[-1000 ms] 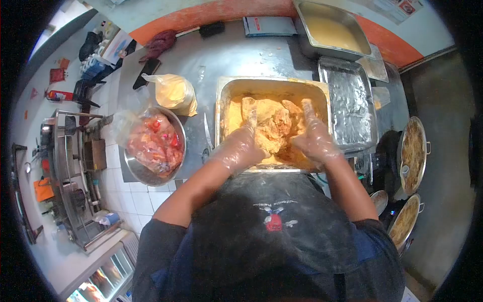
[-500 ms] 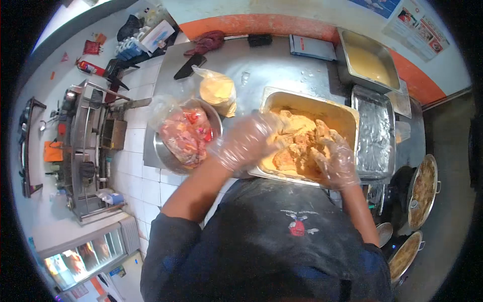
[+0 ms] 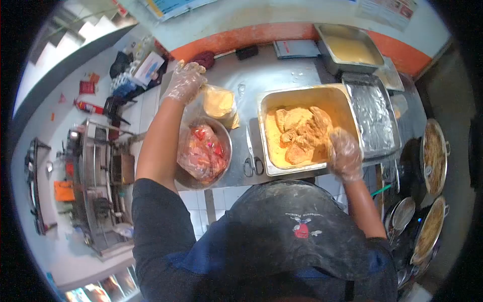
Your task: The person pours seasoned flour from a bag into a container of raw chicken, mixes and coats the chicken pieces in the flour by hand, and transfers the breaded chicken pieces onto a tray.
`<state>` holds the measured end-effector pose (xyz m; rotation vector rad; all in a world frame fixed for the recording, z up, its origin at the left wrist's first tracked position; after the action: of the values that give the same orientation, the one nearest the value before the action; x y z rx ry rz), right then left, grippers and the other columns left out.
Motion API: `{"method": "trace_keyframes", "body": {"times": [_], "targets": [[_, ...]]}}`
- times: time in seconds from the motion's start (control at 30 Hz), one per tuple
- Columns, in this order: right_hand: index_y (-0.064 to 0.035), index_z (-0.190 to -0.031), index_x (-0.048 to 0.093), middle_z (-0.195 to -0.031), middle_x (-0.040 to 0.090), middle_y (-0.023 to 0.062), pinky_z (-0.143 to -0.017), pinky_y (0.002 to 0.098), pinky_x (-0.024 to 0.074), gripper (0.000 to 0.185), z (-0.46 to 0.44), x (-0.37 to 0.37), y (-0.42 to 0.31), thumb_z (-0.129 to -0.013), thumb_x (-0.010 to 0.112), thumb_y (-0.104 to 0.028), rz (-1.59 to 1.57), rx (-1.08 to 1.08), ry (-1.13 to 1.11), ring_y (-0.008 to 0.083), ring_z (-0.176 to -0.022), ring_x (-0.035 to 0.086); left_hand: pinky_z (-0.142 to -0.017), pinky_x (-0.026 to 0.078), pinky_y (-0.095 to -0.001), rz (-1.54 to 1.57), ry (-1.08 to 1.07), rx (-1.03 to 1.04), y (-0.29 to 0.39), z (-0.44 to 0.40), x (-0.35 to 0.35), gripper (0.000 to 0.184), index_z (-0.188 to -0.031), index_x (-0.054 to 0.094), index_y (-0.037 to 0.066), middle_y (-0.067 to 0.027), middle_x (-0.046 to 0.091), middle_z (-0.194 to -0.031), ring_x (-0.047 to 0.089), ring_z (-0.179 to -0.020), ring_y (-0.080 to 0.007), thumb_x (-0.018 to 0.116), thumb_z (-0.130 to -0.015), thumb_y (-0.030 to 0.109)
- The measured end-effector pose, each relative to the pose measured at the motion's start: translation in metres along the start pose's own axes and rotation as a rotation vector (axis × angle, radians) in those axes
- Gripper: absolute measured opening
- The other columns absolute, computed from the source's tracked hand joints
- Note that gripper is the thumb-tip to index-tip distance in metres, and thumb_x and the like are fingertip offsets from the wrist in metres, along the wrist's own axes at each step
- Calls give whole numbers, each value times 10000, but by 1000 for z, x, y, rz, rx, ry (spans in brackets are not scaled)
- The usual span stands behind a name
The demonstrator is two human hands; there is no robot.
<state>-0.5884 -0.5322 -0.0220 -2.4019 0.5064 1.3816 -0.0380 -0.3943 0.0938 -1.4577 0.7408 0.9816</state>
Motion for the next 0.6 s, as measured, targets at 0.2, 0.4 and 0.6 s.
{"method": "trace_keyframes", "body": {"times": [0.2, 0.4, 0.6], "targets": [[-17, -1312, 696, -1296, 719, 267, -1116, 495, 524, 526, -63, -44, -20, -894, 849, -295, -363, 287, -152, 451, -1255, 670, -1261, 261, -671, 121, 266, 65, 9, 9, -82, 118, -952, 818, 199, 2, 666, -1489, 518, -1483, -276, 806, -836, 214], [12, -1557, 499, -1480, 618, 272, -1189, 479, 465, 997, -104, -30, -94, -789, 938, -449, -738, 206, -59, 413, -1397, 593, -1262, 314, -565, 181, 609, 240, 13, 55, -235, 134, -938, 734, 102, -140, 675, -1464, 573, -1425, -358, 742, -846, 5], [-8, -1641, 369, -1550, 558, 222, -1204, 445, 458, 1166, -161, -14, -151, -750, 979, -447, -1126, 179, 269, 344, -1414, 582, -1111, 476, -437, 607, 621, 360, 25, 102, -296, 329, -1294, 670, 49, -154, 630, -1432, 605, -1253, -276, 686, -969, 5]]}}
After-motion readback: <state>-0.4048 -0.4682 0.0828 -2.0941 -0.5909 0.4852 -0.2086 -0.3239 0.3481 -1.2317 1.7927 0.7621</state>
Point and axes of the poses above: each hand's wrist, its own z-axis away from the middle knuckle, its own x-axis out of the palm, y = z × x, the point moved 2 cm from there along -z, towards the middle knuckle
